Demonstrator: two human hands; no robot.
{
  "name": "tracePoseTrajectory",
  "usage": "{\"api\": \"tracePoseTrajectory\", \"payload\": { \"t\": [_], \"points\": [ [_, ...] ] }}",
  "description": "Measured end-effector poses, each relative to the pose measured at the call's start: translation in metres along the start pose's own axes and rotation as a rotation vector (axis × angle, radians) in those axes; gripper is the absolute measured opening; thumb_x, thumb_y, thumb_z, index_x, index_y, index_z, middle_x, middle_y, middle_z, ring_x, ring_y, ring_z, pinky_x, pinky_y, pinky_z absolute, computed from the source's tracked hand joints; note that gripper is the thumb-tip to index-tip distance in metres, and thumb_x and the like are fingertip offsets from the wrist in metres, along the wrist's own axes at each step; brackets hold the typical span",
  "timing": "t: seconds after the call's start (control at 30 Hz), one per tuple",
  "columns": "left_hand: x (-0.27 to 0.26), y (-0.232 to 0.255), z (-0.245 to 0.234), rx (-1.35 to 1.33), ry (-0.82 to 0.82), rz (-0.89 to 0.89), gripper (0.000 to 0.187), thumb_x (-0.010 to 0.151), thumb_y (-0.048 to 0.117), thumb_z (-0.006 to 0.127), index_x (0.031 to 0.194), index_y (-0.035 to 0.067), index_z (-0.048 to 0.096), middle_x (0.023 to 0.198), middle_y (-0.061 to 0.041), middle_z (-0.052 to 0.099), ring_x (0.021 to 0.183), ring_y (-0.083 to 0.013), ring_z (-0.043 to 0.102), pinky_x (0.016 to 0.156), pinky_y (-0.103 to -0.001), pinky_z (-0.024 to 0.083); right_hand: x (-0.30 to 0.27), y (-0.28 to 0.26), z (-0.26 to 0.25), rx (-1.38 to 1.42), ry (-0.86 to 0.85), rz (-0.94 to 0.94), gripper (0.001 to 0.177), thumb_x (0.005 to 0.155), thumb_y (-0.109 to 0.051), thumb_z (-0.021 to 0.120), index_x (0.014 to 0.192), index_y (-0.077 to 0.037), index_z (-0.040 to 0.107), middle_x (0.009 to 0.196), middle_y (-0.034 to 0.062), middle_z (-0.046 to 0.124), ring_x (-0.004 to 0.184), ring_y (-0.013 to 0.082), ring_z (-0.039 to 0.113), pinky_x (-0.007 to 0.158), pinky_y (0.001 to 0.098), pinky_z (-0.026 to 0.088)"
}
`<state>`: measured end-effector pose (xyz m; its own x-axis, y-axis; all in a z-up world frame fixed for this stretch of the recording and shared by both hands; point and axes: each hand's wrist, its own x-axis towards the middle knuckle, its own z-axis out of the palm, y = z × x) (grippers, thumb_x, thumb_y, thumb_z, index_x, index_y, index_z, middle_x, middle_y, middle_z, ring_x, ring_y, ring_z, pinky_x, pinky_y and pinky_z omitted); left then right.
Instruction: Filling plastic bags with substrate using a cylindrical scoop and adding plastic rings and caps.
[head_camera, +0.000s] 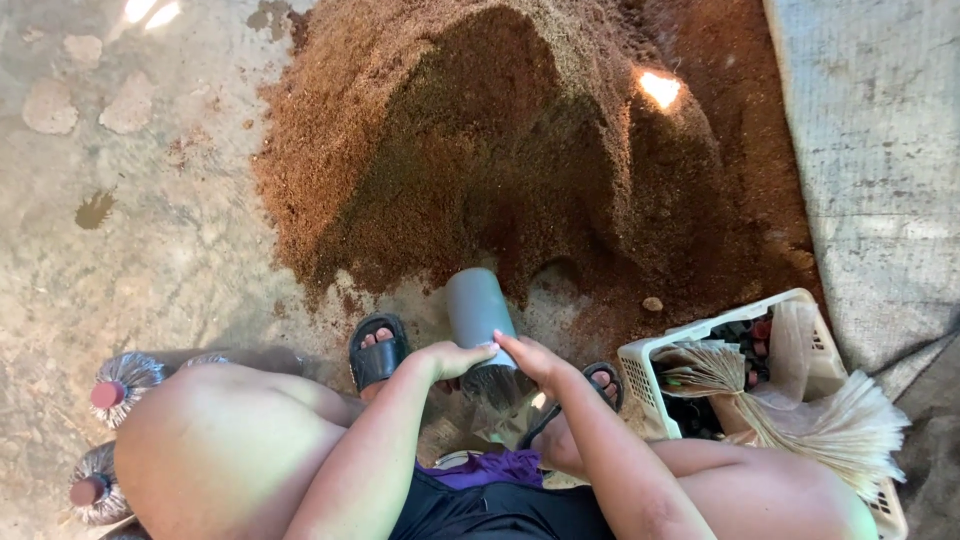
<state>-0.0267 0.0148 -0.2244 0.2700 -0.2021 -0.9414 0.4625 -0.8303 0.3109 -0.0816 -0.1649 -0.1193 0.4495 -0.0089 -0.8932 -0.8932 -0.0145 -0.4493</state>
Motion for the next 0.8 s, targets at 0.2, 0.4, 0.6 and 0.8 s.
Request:
{"api": "tracePoseTrajectory", "payload": {
  "t": [0.2,0.4,0.6,0.8],
  "points": [
    [-0.018,0.018,-0.012,-0.158,0.115,0.011,0.112,0.069,0.088,0.069,0.140,0.001,0.062,0.129,-0.018,0.070,0.100,-0.0280,0.076,0.086,-0.047,0.062,-0.017,-0.047,0.013,-0.175,0.063,-0.040,0.098,0.080,-0.082,0.067,0.144,-0.007,0.059,0.144,0.0263,0.058,0.138,0.0432,0.051,0.112,0.0605,0.043],
    [-0.059,0.050,-0.029,-0.443,0.120,0.067,0.138,0.075,0.097,0.060,0.165,0.003,0.012,0.167,-0.020,0.027,0.153,-0.0346,0.029,0.123,-0.051,0.030,-0.002,-0.085,0.015,-0.145,0.012,-0.093,0.104,0.093,-0.077,0.057,0.160,-0.003,0.030,0.159,0.0270,0.035,0.149,0.0470,0.031,0.121,0.0680,0.029],
    [-0.014,0.054,-0.029,-0.614,0.166,0.083,0.143,0.073,0.082,0.079,0.164,-0.001,0.005,0.168,-0.024,0.022,0.153,-0.0376,0.027,0.123,-0.052,0.029,0.065,-0.078,0.001,-0.170,0.033,-0.130,0.103,0.094,-0.075,0.059,0.161,-0.004,0.029,0.156,0.0234,0.044,0.146,0.0422,0.039,0.121,0.0634,0.033],
    [-0.043,0.096,-0.044,-0.721,0.220,0.091,0.116,0.069,0.060,0.090,0.152,-0.003,0.039,0.156,-0.024,0.044,0.147,-0.0376,0.040,0.121,-0.049,0.037,0.085,-0.091,0.002,-0.045,0.002,-0.129,0.093,0.099,-0.061,0.062,0.161,-0.003,0.026,0.152,0.0269,0.045,0.141,0.0459,0.044,0.117,0.0665,0.038]
  ]
}}
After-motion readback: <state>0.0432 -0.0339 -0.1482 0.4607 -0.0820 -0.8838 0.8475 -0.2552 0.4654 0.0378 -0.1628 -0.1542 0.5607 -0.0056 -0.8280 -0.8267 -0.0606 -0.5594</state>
